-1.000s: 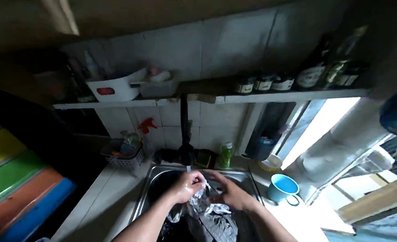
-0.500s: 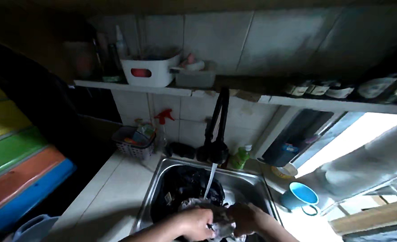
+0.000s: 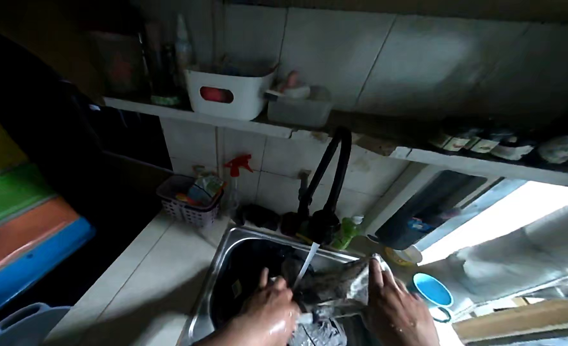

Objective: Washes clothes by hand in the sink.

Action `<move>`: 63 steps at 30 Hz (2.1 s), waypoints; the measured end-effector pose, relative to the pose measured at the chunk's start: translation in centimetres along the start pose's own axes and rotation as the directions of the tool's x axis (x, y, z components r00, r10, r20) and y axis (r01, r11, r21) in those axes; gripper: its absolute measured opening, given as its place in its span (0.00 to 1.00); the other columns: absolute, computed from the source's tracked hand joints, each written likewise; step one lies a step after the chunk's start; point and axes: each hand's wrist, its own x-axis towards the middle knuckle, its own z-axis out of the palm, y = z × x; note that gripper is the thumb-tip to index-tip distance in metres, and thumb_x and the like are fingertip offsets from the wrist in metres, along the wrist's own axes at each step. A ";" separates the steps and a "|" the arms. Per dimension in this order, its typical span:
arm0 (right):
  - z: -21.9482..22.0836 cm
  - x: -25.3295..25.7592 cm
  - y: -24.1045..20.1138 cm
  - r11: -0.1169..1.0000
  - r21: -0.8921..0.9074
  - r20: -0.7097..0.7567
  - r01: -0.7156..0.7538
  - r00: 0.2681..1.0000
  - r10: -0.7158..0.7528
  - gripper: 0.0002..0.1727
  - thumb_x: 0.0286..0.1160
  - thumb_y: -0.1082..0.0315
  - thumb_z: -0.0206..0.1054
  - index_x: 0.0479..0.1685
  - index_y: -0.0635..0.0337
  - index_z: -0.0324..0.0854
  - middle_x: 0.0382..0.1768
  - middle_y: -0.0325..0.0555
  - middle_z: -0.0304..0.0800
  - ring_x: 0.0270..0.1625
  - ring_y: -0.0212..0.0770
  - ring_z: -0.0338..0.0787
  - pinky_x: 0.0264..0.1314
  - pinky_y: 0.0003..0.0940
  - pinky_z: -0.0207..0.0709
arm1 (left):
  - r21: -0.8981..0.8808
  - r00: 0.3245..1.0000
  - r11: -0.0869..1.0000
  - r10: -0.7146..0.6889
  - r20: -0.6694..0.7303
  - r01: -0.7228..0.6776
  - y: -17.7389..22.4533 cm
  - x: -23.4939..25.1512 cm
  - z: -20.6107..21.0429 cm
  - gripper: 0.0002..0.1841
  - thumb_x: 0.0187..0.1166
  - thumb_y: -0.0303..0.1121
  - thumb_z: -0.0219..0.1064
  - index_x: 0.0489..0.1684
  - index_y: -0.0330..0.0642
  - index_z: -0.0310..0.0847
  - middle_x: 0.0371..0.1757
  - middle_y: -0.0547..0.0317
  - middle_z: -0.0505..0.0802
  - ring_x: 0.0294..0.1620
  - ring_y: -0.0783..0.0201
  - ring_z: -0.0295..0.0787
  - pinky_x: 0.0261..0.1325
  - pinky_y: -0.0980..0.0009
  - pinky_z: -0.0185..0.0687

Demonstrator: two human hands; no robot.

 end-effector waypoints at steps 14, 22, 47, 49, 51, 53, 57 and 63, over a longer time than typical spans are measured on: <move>8.3 -1.1 -1.1 0.941 0.334 0.617 -0.058 0.768 -0.172 0.20 0.77 0.50 0.65 0.57 0.53 0.88 0.58 0.58 0.91 0.64 0.62 0.89 0.65 0.69 0.79 | -0.089 0.806 0.818 -0.531 0.262 0.568 0.2 3.0 7.9 0.38 0.73 0.27 0.70 0.87 0.42 0.61 0.66 0.34 0.87 0.65 0.34 0.87 0.62 0.36 0.85; 14.9 2.2 -4.7 0.873 0.469 0.473 -0.130 0.872 -0.124 0.20 0.76 0.55 0.68 0.62 0.54 0.87 0.66 0.58 0.87 0.70 0.62 0.85 0.71 0.66 0.77 | 0.074 0.765 0.783 -0.620 0.173 0.618 -1.9 4.6 2.9 0.16 0.70 0.31 0.71 0.55 0.35 0.87 0.63 0.37 0.90 0.64 0.36 0.87 0.61 0.34 0.83; 12.9 0.9 -6.6 0.472 0.857 0.073 0.205 0.860 -0.506 0.25 0.85 0.54 0.57 0.75 0.54 0.80 0.67 0.51 0.88 0.70 0.47 0.87 0.78 0.50 0.77 | -0.818 0.817 0.547 -0.546 -0.187 0.178 -0.9 4.6 -2.7 0.18 0.93 0.43 0.53 0.68 0.41 0.76 0.56 0.44 0.89 0.58 0.52 0.88 0.62 0.48 0.83; 13.0 0.9 -6.1 0.622 0.763 0.214 0.179 0.838 -0.503 0.32 0.80 0.45 0.60 0.83 0.47 0.72 0.71 0.53 0.85 0.74 0.54 0.84 0.79 0.61 0.72 | -0.827 0.788 0.541 -0.572 -0.228 0.153 -2.2 4.2 -3.1 0.19 0.93 0.40 0.53 0.73 0.42 0.75 0.64 0.42 0.87 0.64 0.50 0.86 0.66 0.45 0.82; 12.0 1.1 -4.1 0.815 0.546 0.332 0.194 0.843 -0.423 0.39 0.74 0.33 0.62 0.82 0.41 0.73 0.74 0.52 0.83 0.78 0.60 0.79 0.80 0.72 0.63 | -0.822 0.752 0.559 -0.587 -0.299 0.109 -4.4 3.3 -3.4 0.17 0.92 0.36 0.52 0.72 0.44 0.78 0.69 0.47 0.87 0.67 0.52 0.85 0.67 0.47 0.82; 12.1 1.3 -0.7 0.918 0.368 0.467 0.146 0.825 -0.319 0.36 0.67 0.38 0.71 0.74 0.47 0.82 0.71 0.61 0.85 0.77 0.71 0.76 0.78 0.81 0.57 | -0.814 0.737 0.573 -0.591 -0.328 0.097 -6.5 2.3 -3.5 0.15 0.92 0.31 0.51 0.65 0.44 0.84 0.68 0.50 0.88 0.67 0.54 0.85 0.68 0.49 0.81; 13.4 0.8 1.6 0.937 0.291 0.505 0.194 0.800 -0.323 0.21 0.78 0.53 0.66 0.66 0.49 0.87 0.66 0.60 0.88 0.71 0.68 0.84 0.73 0.74 0.70 | -0.704 0.818 0.691 -0.493 -0.297 0.161 -7.3 1.3 -3.0 0.16 0.87 0.28 0.49 0.51 0.39 0.87 0.53 0.50 0.91 0.57 0.57 0.87 0.62 0.54 0.82; 13.3 0.7 -7.9 0.466 0.772 -0.234 0.432 0.875 -0.423 0.19 0.85 0.65 0.55 0.65 0.51 0.89 0.65 0.44 0.92 0.72 0.45 0.87 0.80 0.48 0.76 | -0.608 0.905 0.792 -0.298 -0.302 0.058 -3.8 1.3 -2.8 0.16 0.84 0.29 0.49 0.51 0.42 0.87 0.53 0.56 0.92 0.57 0.64 0.87 0.63 0.59 0.83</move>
